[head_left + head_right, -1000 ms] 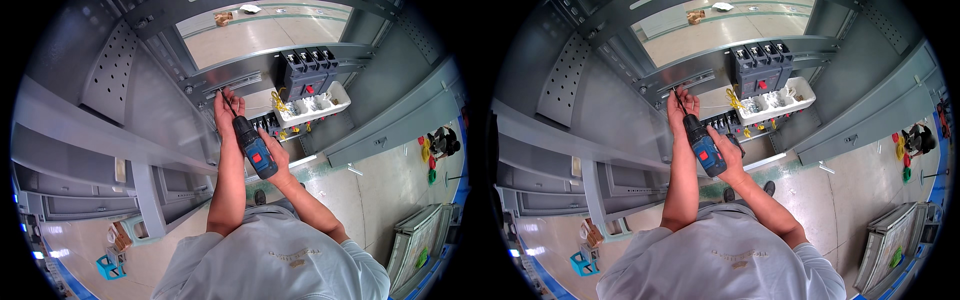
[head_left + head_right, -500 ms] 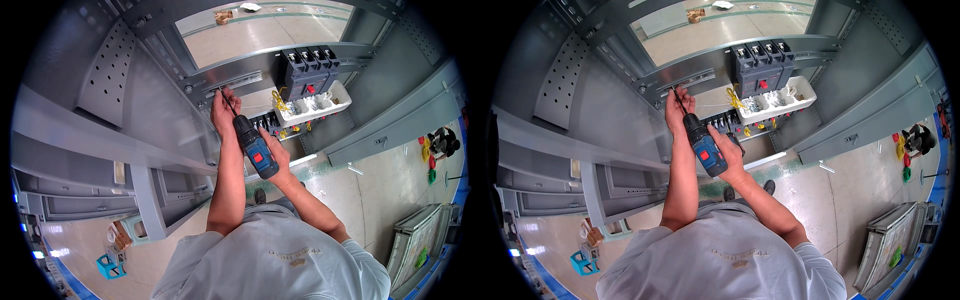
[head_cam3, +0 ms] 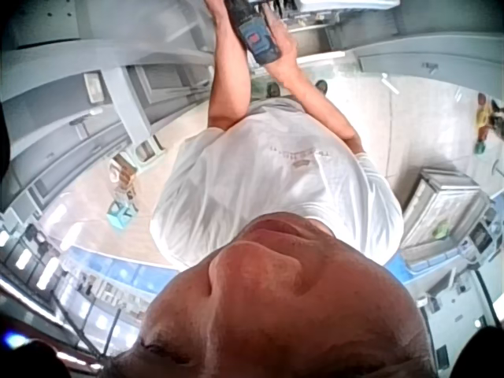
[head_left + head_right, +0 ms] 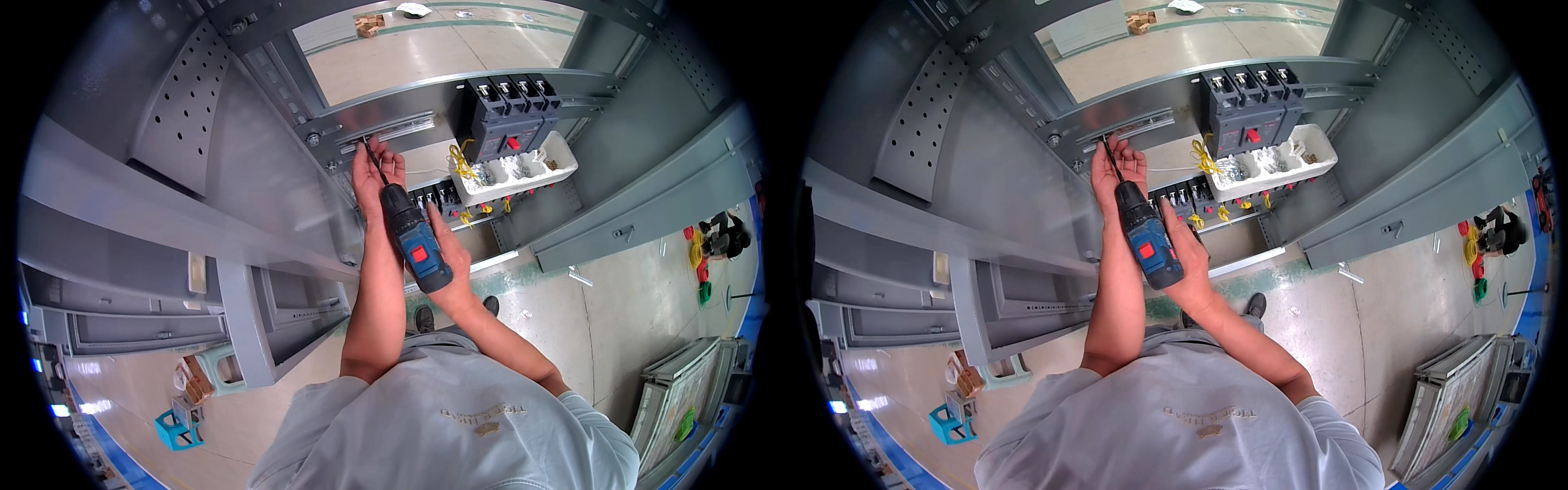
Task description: The person uses a cordless drill to fasten screws into a metal electrical cabinet, securing a horizontal rail and components. The person briefly pauses to retrieve a parts tray and a metal rail from the floor, then resumes drilling.
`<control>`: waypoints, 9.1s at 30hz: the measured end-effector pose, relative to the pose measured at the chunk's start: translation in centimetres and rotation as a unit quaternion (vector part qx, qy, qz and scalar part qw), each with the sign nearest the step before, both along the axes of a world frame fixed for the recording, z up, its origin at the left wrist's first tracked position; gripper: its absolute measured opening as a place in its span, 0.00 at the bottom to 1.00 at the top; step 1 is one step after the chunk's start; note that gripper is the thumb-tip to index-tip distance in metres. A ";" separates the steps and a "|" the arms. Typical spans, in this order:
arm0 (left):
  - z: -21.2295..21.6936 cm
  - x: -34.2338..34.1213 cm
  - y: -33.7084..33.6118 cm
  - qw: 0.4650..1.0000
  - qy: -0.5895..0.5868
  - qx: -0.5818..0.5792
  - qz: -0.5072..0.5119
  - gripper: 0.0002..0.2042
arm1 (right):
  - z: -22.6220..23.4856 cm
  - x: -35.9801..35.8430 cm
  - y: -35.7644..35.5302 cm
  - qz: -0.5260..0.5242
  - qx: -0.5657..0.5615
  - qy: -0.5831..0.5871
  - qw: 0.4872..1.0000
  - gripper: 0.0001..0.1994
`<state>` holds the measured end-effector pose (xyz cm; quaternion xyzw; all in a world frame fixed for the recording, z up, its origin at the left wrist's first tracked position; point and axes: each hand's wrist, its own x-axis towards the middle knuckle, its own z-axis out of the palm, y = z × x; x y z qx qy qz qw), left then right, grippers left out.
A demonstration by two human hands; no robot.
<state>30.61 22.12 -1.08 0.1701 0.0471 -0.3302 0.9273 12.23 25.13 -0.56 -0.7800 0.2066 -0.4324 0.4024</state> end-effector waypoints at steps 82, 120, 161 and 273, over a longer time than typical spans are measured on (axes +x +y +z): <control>-0.9 -0.8 -0.1 0.983 -0.138 0.110 0.045 0.13 | 0.6 -2.4 -1.2 -0.023 -0.074 -0.054 0.996 0.31; 1.4 -2.8 -2.4 0.973 -0.156 0.107 -0.135 0.14 | 0.6 -2.3 -3.3 -0.060 -0.029 -0.048 0.997 0.31; -19.0 -22.2 29.7 0.575 -0.435 0.564 -0.403 0.08 | -12.8 -42.6 4.7 -0.166 0.215 0.239 0.932 0.29; -9.3 -33.1 11.0 0.515 -0.396 0.186 -0.737 0.10 | -17.3 -57.3 6.4 -0.356 0.533 0.223 0.735 0.16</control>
